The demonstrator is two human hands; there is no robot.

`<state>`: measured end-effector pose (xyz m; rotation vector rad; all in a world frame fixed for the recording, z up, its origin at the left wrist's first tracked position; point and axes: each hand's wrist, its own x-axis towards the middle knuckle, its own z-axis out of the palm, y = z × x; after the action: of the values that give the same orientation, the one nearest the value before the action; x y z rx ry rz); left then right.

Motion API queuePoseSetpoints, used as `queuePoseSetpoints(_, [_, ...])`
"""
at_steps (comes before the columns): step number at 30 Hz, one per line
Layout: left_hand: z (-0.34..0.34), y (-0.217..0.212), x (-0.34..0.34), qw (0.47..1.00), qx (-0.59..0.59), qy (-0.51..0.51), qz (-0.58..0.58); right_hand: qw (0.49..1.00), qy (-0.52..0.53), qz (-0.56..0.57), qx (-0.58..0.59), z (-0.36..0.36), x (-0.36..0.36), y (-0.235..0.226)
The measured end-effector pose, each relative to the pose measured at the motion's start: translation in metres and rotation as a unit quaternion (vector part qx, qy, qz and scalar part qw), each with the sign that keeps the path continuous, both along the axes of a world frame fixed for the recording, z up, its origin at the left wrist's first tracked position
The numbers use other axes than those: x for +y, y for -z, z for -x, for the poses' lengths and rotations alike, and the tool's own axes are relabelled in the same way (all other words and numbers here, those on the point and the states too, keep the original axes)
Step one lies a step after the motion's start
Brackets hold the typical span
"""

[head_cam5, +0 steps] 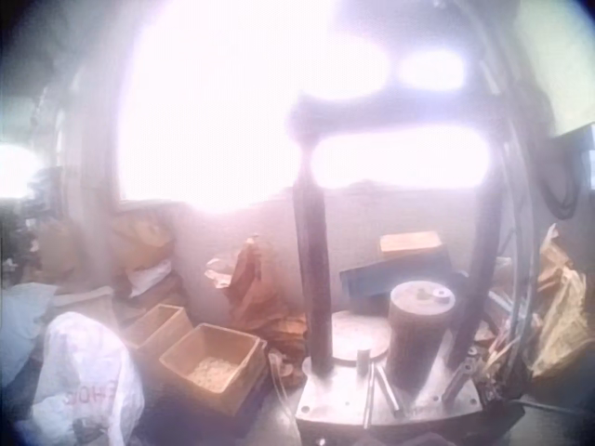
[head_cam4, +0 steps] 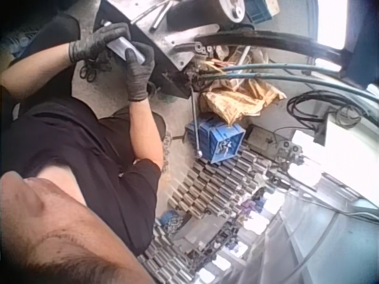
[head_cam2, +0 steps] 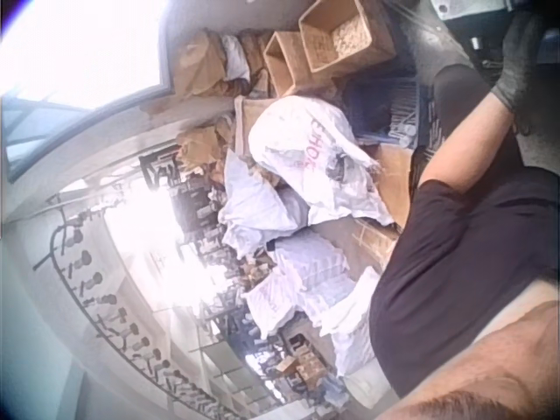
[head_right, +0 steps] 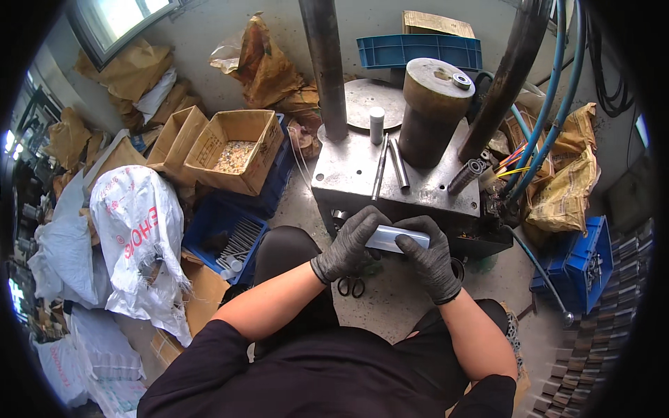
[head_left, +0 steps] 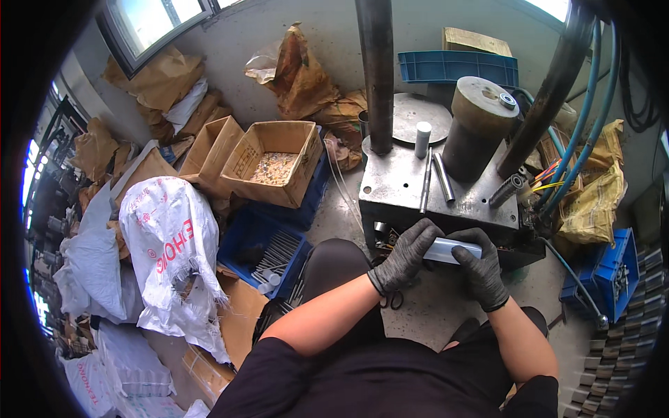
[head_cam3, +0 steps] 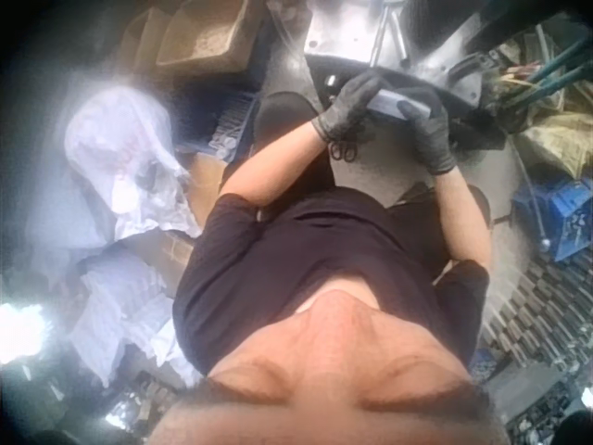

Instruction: The person assembles metal shafts by fitting bearings and disks onto them, pressing the components together using a press machine, placing the finished assemblies onto the floor, and sliding plastic sleeves onto shafts.

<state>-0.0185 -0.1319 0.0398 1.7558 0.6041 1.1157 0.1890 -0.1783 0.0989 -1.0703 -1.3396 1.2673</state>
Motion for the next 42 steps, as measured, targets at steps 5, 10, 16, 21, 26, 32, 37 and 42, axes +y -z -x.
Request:
queuePoseSetpoints(5, [-0.005, -0.024, -0.008, 0.959, -0.112, 0.0, 0.261, 0.995, 0.072, -0.058, -0.022, 0.014, 0.0, 0.012])
queuePoseSetpoints(10, [0.038, -0.057, -0.024, 0.976, -0.082, 0.055, 0.193, 0.997, 0.016, -0.077, 0.023, 0.011, 0.009, -0.008])
queuePoseSetpoints(16, [0.22, -0.058, -0.067, 0.887, -0.246, -0.347, 0.18, 0.994, -0.014, -0.102, 0.046, -0.058, 0.031, 0.028])
queuePoseSetpoints(21, [0.49, 0.11, -0.159, 0.495, -0.595, -0.598, 0.209, 0.902, 0.03, -0.317, -0.291, -0.053, 0.036, 0.035])
queuePoseSetpoints(26, [0.579, 0.14, -0.195, 0.301, -0.577, -0.729, 0.21, 0.857, -0.014, -0.341, -0.387, -0.09, 0.045, 0.064])
queuePoseSetpoints(32, [0.672, 0.141, -0.183, 0.364, -0.47, -0.798, 0.098, 0.936, 0.016, -0.194, -0.295, -0.105, 0.049, 0.1])
queuePoseSetpoints(37, [0.709, 0.149, -0.192, 0.396, -0.29, -0.864, 0.114, 0.967, 0.004, -0.078, -0.244, -0.11, 0.041, 0.103])
queuePoseSetpoints(42, [0.718, 0.163, -0.219, 0.333, -0.07, -0.918, 0.206, 0.987, 0.007, 0.049, -0.155, -0.082, 0.028, 0.08])
